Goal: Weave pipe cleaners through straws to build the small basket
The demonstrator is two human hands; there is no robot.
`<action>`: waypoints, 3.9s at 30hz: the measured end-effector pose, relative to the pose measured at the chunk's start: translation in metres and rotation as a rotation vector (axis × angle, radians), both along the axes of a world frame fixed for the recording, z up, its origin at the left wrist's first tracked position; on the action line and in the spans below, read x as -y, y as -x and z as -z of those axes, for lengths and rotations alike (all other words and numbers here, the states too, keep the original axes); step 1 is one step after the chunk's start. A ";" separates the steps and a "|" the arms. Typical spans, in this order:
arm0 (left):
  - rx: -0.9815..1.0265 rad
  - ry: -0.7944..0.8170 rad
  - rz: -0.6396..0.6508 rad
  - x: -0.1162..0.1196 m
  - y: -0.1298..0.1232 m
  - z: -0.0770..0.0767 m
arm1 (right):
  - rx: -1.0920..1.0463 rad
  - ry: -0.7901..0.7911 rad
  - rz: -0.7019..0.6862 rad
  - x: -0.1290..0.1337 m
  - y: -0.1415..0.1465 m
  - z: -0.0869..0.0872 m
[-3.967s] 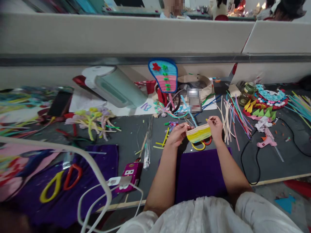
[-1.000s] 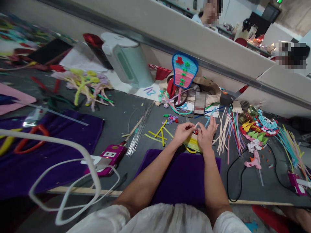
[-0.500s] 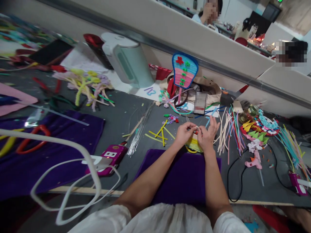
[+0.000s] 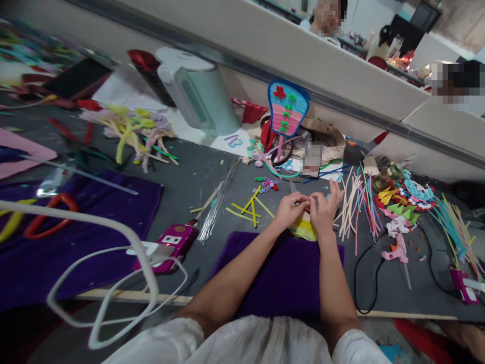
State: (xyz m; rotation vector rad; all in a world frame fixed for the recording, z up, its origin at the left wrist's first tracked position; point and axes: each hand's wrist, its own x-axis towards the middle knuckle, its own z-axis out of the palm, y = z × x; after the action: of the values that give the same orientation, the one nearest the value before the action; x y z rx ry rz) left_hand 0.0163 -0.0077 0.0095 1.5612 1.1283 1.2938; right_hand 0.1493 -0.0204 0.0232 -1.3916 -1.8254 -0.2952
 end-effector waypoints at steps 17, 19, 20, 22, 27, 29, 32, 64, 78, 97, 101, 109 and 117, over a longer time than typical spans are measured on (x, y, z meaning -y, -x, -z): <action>0.135 0.133 -0.013 -0.008 0.004 0.010 | 0.053 -0.017 -0.128 -0.002 -0.008 0.006; 0.124 0.119 -0.015 -0.008 0.004 0.010 | 0.068 0.032 -0.115 -0.003 -0.007 0.004; 0.129 0.122 -0.015 -0.008 0.003 0.011 | 0.080 0.054 -0.107 -0.003 -0.006 0.003; 0.169 0.146 -0.017 -0.009 0.002 0.013 | 0.101 0.084 -0.100 -0.002 -0.005 0.002; 0.310 0.221 -0.032 -0.010 0.002 0.015 | 0.048 0.046 -0.075 0.001 -0.002 0.005; 0.356 0.253 -0.031 -0.010 0.003 0.013 | -0.018 -0.002 -0.013 0.001 -0.003 0.006; 0.418 0.297 0.003 -0.007 0.002 0.008 | -0.076 -0.039 0.053 0.000 -0.003 0.007; -0.002 -0.036 -0.192 0.006 -0.005 -0.001 | -0.080 -0.020 0.058 0.000 0.000 0.009; 0.383 0.195 -0.060 -0.006 -0.005 0.015 | -0.075 0.033 0.020 0.002 0.006 0.010; 0.530 0.349 0.054 -0.005 -0.007 0.015 | 0.087 0.010 0.008 0.003 -0.003 0.006; 0.437 0.296 0.015 -0.006 -0.006 0.016 | 0.124 0.000 -0.007 0.003 -0.003 0.006; 0.381 0.260 0.002 -0.004 -0.007 0.016 | 0.141 0.009 -0.011 0.003 -0.005 0.005; 0.125 0.153 0.002 -0.003 -0.001 0.009 | 0.131 0.027 -0.080 0.005 -0.007 0.001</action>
State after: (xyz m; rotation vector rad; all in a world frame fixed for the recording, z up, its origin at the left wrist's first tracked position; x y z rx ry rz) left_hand 0.0176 -0.0048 0.0003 1.3510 1.1190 1.2547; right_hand 0.1566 -0.0249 0.0219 -1.3408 -1.9940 -0.3282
